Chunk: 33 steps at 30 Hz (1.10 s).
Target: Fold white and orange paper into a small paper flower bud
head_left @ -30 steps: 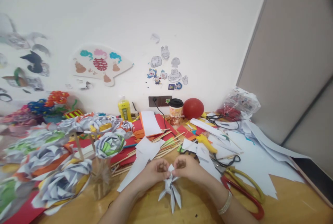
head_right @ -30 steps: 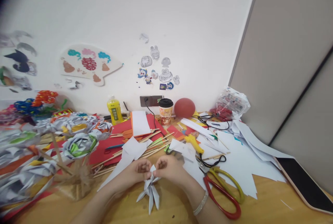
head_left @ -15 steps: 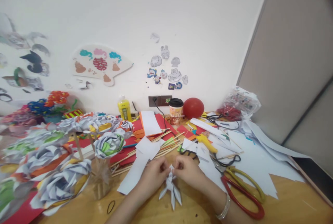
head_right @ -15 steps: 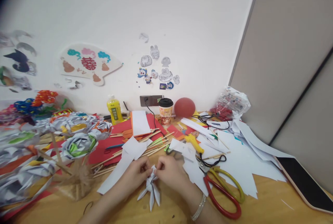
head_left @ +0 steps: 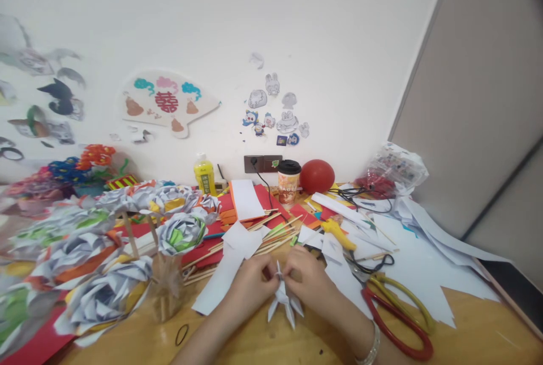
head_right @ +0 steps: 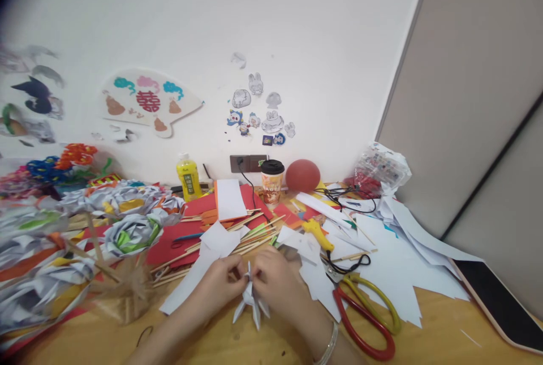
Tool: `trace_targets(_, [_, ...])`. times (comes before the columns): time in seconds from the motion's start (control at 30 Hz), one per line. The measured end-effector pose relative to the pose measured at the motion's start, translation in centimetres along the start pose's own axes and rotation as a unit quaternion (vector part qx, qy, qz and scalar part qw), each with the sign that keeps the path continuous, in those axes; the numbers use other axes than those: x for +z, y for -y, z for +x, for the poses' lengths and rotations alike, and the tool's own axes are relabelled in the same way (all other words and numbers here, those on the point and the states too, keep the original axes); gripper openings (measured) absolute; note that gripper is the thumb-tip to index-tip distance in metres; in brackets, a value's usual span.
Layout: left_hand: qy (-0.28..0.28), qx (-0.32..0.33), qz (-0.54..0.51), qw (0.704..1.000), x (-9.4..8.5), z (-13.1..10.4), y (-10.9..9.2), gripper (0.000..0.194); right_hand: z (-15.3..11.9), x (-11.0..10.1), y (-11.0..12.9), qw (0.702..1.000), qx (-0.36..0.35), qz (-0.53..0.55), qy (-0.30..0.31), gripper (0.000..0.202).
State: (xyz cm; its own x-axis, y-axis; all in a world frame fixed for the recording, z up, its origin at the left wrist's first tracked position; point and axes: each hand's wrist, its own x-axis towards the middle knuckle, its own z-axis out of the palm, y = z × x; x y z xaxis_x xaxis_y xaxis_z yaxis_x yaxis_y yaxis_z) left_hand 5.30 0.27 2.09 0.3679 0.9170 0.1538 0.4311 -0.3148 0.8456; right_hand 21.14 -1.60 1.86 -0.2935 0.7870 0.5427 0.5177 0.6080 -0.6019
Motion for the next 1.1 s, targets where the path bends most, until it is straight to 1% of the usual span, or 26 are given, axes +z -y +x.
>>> trace_targets(0.03, [0.027, -0.014, -0.057, 0.998, -0.3, 0.0, -0.3, 0.004, 0.0, -0.1, 0.1, 1.000, -0.031, -0.004, -0.004, 0.020])
trace_targets(0.07, [0.060, -0.034, -0.125, 0.990, -0.6, 0.0, -0.7, 0.009, 0.0, -0.1, 0.1, 0.999, -0.048, -0.001, -0.010, 0.020])
trace_targets(0.13, [0.106, -0.088, -0.250, 0.958, -1.2, 0.0, -1.1, 0.022, 0.0, -0.1, -0.3, 0.998, -0.044, 0.020, -0.035, 0.017])
trace_targets(0.2, [0.112, -0.128, -0.319, 0.932, -1.3, 0.0, -1.0, 0.033, 0.0, 0.1, -0.7, 0.997, -0.015, 0.050, -0.056, 0.013])
trace_targets(0.23, [0.110, -0.136, -0.329, 0.928, -1.3, 0.1, -0.7, 0.036, 0.0, 0.3, -0.8, 0.997, -0.004, 0.058, -0.058, 0.012])
trace_targets(0.27, [0.110, -0.140, -0.328, 0.928, -1.1, 0.2, -0.3, 0.039, 0.0, 0.4, -0.9, 0.997, 0.006, 0.058, -0.055, 0.012])
trace_targets(0.33, [0.126, -0.131, -0.300, 0.936, -0.5, 0.3, 0.8, 0.035, -0.1, 0.5, -0.7, 0.999, 0.016, 0.035, -0.029, 0.012])
trace_targets(0.4, [0.100, -0.126, -0.279, 0.947, 0.1, 0.5, 1.8, 0.035, -0.1, 0.6, -0.4, 1.000, 0.007, 0.005, 0.005, 0.013])
trace_targets(0.47, [0.078, -0.127, -0.266, 0.952, 0.5, 0.6, 2.4, 0.036, -0.2, 0.5, -0.3, 0.999, -0.025, -0.017, 0.027, 0.012])
trace_targets(0.53, [0.064, -0.131, -0.259, 0.955, 0.6, 0.6, 2.4, 0.037, -0.2, 0.5, -0.3, 0.996, -0.067, -0.044, 0.032, 0.014])
trace_targets(0.6, [0.053, -0.135, -0.259, 0.955, 0.5, 0.6, 2.2, 0.038, -0.3, 0.5, -0.3, 0.990, -0.103, -0.085, 0.036, 0.021])
trace_targets(0.7, [0.045, -0.134, -0.258, 0.956, 0.2, 0.6, 1.8, 0.039, -0.4, 0.5, -0.2, 0.981, -0.142, -0.128, 0.040, 0.026])
trace_targets(0.8, [0.050, -0.128, -0.242, 0.960, 0.1, 0.6, 1.7, 0.039, -0.5, 0.5, 0.2, 0.984, -0.136, -0.112, 0.036, 0.021])
trace_targets(0.9, [0.047, -0.143, -0.227, 0.962, 0.3, 0.5, 1.7, 0.040, -0.6, 0.5, 0.3, 0.988, -0.118, -0.096, 0.033, 0.020])
trace_targets(0.97, [0.045, -0.151, -0.231, 0.960, 0.3, 0.5, 1.7, 0.040, -0.7, 0.6, 0.2, 0.984, -0.144, -0.103, 0.035, 0.017])
trace_targets(1.03, [0.044, -0.151, -0.244, 0.957, 0.3, 0.5, 1.8, 0.039, -0.8, 0.6, 0.0, 0.976, -0.186, -0.107, 0.041, 0.014])
trace_targets(1.1, [0.043, -0.147, -0.250, 0.956, 0.2, 0.6, 2.0, 0.039, -0.8, 0.5, 0.0, 0.971, -0.212, -0.105, 0.046, 0.012])
